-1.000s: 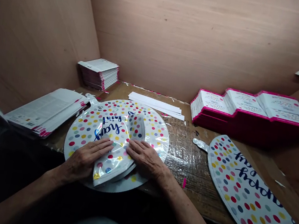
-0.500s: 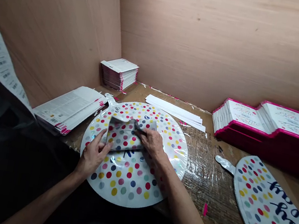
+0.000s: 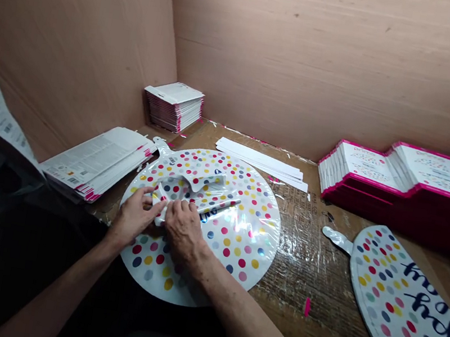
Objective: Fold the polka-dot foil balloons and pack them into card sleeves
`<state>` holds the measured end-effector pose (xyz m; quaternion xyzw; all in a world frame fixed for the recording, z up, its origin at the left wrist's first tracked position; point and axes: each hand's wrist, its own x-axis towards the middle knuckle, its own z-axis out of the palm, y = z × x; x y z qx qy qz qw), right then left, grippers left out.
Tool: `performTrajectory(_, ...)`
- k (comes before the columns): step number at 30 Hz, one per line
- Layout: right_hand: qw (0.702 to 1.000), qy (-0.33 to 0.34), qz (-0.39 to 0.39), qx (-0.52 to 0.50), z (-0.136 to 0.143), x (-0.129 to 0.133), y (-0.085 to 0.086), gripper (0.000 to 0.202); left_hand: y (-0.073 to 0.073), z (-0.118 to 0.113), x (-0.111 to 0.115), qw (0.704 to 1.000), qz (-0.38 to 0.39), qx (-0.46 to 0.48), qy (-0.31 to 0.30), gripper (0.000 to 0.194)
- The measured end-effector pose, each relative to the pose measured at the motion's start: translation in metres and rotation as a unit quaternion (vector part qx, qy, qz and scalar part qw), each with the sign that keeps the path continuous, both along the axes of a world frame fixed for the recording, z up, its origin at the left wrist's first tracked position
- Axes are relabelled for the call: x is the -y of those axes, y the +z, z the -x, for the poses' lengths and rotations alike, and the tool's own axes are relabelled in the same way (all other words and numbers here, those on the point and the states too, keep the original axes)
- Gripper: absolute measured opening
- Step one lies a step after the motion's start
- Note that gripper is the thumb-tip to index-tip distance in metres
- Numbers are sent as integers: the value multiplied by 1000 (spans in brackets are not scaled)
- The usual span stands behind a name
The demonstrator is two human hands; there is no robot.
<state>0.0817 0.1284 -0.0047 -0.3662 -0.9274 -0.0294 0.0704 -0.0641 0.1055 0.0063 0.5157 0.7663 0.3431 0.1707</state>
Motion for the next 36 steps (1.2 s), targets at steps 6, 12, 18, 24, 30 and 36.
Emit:
performTrajectory(6,987,155,25,-17,-66,9,13,40,37,1,-11,908,-138,-170,-357,45)
performTrajectory(12,960,56,202,-188,-112,-10,8,33,9,20,-44,869,14,-62,-490,41)
performTrajectory(18,929,-301,166,-139,-76,-72,9,51,0,-9,-47,977,63,-24,-201,32)
performTrajectory(24,930,-343,125,-34,-42,-102,16,35,-14,-44,-52,974,20,-226,-9,30)
performTrajectory(30,982,-181,62,9,-22,-127,32,39,-18,-49,-54,968,79,-237,-34,33)
performTrajectory(36,979,-96,175,44,-26,-139,53,30,-8,-10,-50,983,54,-133,-114,38)
